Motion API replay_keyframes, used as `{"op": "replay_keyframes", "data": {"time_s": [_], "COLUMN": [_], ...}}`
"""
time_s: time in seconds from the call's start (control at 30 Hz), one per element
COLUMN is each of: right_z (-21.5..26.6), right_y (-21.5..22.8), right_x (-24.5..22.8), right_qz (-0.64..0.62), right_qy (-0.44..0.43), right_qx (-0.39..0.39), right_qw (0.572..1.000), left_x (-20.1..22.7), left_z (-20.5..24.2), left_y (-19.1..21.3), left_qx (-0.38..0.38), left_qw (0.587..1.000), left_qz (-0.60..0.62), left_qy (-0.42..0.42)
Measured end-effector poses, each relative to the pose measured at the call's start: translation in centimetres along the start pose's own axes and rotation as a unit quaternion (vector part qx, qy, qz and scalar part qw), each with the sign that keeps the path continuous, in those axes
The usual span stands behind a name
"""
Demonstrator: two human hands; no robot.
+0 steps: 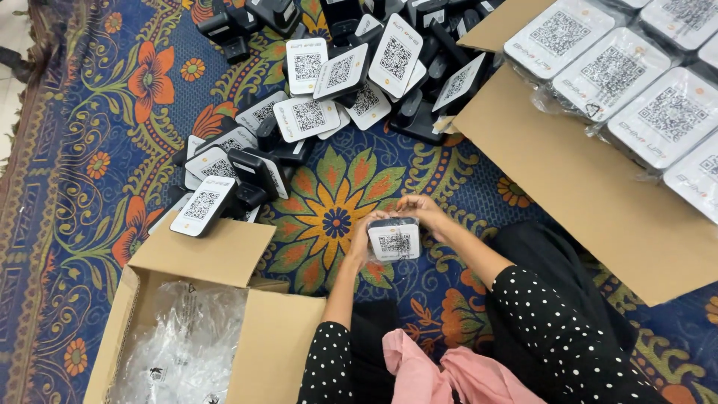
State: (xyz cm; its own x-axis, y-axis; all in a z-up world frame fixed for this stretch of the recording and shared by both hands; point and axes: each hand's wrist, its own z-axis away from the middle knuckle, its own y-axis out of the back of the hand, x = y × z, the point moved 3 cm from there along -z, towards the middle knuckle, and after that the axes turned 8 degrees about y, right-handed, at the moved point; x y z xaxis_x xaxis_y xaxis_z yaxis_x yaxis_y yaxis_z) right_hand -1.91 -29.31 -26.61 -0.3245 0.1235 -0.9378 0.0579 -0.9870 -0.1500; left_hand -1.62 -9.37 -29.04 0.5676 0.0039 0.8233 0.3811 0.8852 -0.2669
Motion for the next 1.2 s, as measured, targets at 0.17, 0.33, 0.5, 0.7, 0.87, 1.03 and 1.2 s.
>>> {"op": "replay_keyframes", "data": {"time_s": [0.17,0.33,0.5,0.7,0.87,1.03,1.2], "right_z": [1.0,2.2,4.5,7.6,10.0,16.8,19.7], "right_y": [-0.2,-0.8,-2.1,-0.3,7.7,14.5,28.4], "right_x": [0.4,1.7,0.0,-6.7,-13.4,-22.6,-24.8], "right_qz": [-0.044,-0.095,-0.214,-0.033,-0.004,-0.293,-0.179], "right_qy": [0.034,0.048,0.021,0.076,0.179,0.190,0.239], "right_qx": [0.026,0.047,0.050,0.057,0.159,0.115,0.315], "right_qw": [0.998,0.993,0.975,0.995,0.971,0.930,0.901], "left_x": [3.5,1.6,0.3,4.1,7.8,12.9,15.6], "left_z": [5.6,6.0,4.0,0.3,-6.7,-8.7,-5.5], "left_y": [-3.0,-3.4,-3.3,-4.6,-11.1,-28.5,-46.6], "left_qx": [0.029,0.068,0.186,0.221,0.133,0.040,-0.094], "left_qw": [0.999,0.995,0.981,0.957,0.923,0.904,0.942], "left_qz": [0.015,-0.071,-0.010,0.187,0.361,0.421,0.312], "left_qy": [0.042,-0.018,-0.049,-0.017,-0.004,-0.065,-0.075]}}
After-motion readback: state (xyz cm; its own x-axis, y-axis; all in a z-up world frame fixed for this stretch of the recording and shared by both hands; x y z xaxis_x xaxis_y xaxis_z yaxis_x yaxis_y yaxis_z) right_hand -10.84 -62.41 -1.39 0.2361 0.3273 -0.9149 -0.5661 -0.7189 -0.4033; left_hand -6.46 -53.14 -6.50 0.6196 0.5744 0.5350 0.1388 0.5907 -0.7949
